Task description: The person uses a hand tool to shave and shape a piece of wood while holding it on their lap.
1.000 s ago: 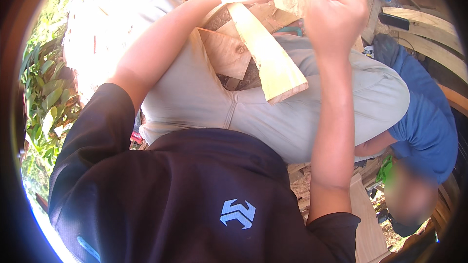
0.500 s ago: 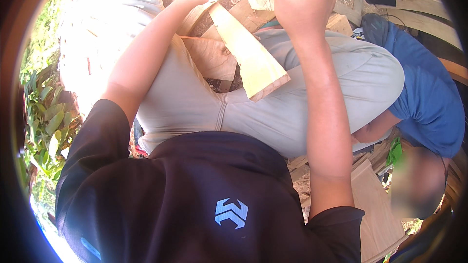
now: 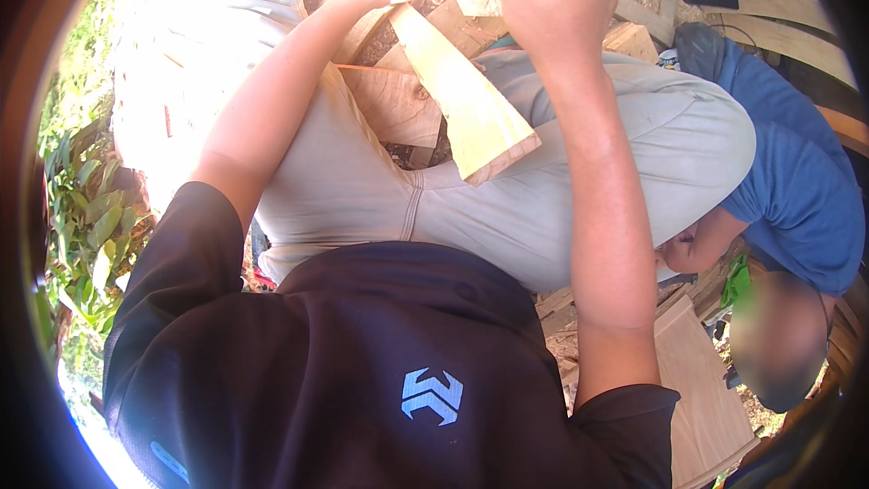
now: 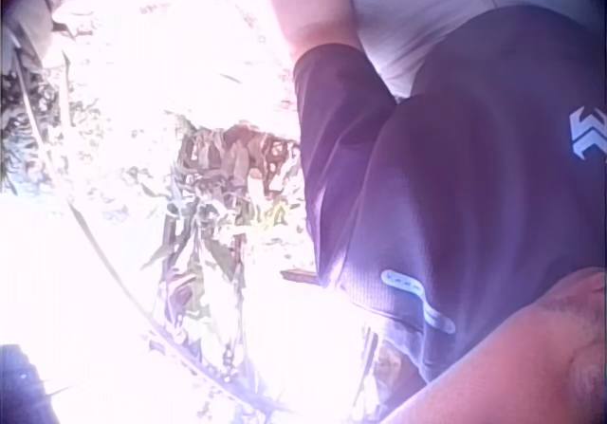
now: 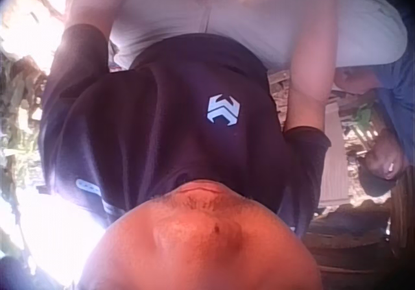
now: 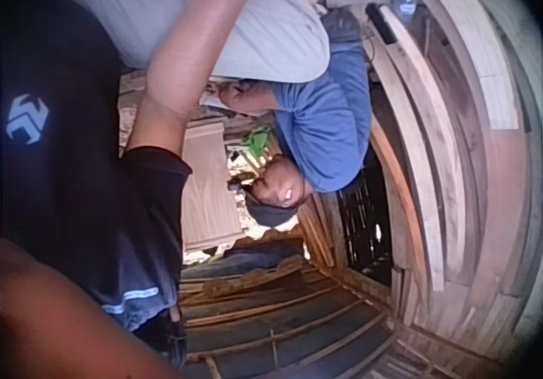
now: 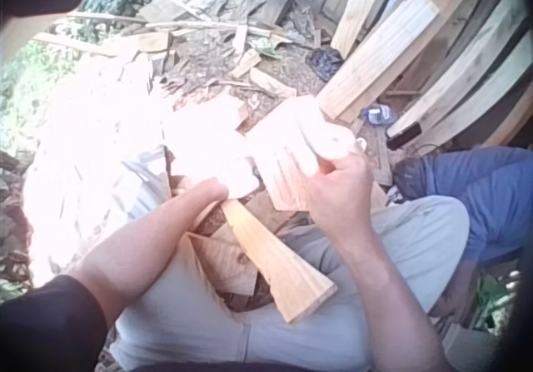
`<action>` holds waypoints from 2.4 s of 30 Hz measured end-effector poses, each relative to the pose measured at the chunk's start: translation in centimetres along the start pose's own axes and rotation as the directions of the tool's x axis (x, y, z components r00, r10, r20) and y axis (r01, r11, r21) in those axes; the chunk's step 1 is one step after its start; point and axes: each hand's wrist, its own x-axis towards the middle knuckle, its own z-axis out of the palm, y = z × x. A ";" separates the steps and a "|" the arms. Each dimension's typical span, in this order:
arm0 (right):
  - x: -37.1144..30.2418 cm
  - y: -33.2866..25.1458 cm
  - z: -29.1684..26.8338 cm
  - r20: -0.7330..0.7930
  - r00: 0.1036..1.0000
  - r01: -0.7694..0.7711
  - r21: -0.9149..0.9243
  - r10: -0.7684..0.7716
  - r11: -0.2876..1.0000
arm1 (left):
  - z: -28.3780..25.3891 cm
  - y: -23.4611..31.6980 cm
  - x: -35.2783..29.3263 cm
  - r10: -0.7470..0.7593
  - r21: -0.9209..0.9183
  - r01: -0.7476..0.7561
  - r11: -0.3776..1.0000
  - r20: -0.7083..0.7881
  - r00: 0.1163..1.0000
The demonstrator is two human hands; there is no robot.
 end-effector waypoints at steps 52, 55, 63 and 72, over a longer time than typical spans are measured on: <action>0.9 -0.8 -0.9 -0.054 0.969 -0.221 0.244 0.241 0.944 | -2.6 -1.4 -2.5 -0.247 -0.353 0.115 0.929 -0.356 0.901; 1.0 -0.5 -1.3 -0.052 0.968 -0.227 0.220 0.244 0.949 | -2.4 -1.5 -2.2 -0.240 -0.271 0.141 0.952 -0.375 0.895; 5.1 -1.7 -2.7 0.144 0.989 0.039 0.032 -0.043 0.999 | -2.4 -1.9 -1.7 -0.275 -0.310 0.146 0.939 -0.429 0.860; 9.1 4.5 0.2 0.303 0.946 -0.209 0.300 0.116 0.931 | -1.7 -2.6 0.7 -0.330 -0.458 0.128 0.880 -0.395 0.857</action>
